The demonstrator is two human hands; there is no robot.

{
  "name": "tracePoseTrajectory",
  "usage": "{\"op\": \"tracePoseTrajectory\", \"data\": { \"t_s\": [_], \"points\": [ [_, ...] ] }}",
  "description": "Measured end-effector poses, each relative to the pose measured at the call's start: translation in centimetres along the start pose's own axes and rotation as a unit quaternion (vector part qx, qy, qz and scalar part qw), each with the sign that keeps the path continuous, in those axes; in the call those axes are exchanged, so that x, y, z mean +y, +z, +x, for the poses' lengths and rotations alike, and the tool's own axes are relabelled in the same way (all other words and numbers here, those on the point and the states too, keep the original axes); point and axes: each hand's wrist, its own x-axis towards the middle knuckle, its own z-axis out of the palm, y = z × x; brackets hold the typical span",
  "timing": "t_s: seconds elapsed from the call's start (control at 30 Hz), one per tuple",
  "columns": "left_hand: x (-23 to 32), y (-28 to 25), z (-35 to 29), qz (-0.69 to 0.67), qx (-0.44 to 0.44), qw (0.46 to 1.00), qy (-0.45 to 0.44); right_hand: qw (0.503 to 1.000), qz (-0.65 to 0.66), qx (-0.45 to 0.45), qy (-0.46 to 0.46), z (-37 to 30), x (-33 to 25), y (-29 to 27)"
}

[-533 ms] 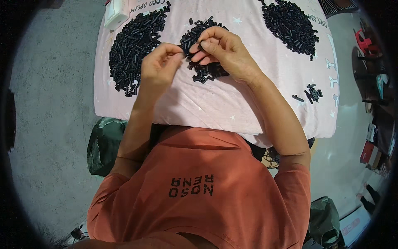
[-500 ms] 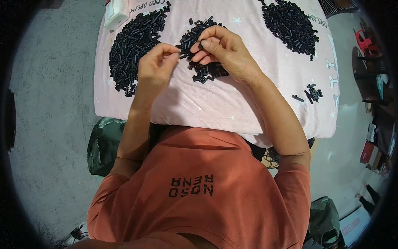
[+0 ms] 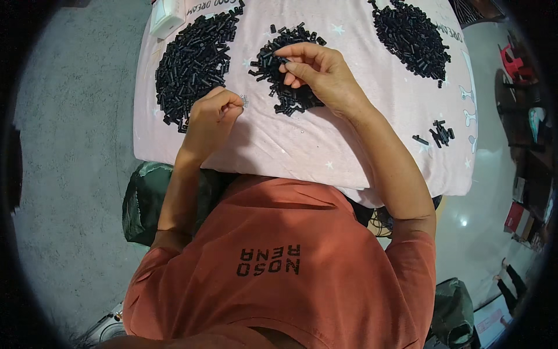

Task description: Assembling small black plastic tubes by inserting silver metallic components into them at a workbench.

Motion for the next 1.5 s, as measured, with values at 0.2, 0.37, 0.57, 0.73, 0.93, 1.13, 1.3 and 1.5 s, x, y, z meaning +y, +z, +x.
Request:
{"op": "tracePoseTrajectory", "data": {
  "t_s": [0.2, 0.37, 0.57, 0.73, 0.93, 1.13, 1.3, 1.5],
  "points": [
    [-0.3, 1.5, 0.0, 0.031, 0.025, 0.999, 0.004, 1.000, 0.020, 0.002, -0.023, 0.2, 0.5, -0.2],
    [-0.3, 1.7, -0.1, 0.016, 0.019, 0.999, 0.027, 1.000, 0.003, 0.016, -0.002, 0.3, 0.5, -0.3],
    [-0.6, 1.7, -0.4, 0.032, 0.026, 0.999, 0.007, 0.999, 0.023, 0.017, 0.016, 0.1, 0.1, -0.3],
    [0.0, 1.4, -0.5, 0.011, 0.008, 1.000, 0.011, 1.000, 0.022, 0.009, 0.009, 0.2, 0.4, -0.5],
    [-0.7, 0.9, -0.7, 0.035, 0.039, 0.999, 0.013, 1.000, 0.023, 0.010, 0.004, 0.2, 0.5, -0.6],
    [-0.9, 1.1, -1.0, 0.044, 0.020, 0.999, 0.013, 1.000, 0.011, 0.013, 0.015, 0.0, 0.2, -0.2],
    [-0.6, 1.2, -0.8, 0.031, 0.026, 0.999, 0.024, 1.000, 0.013, 0.012, 0.007, 0.1, 0.3, -0.3],
    [0.1, 1.6, -0.9, 0.044, 0.016, 0.998, 0.037, 0.999, 0.033, 0.022, -0.003, 0.2, 0.4, -0.4]
  ]
}}
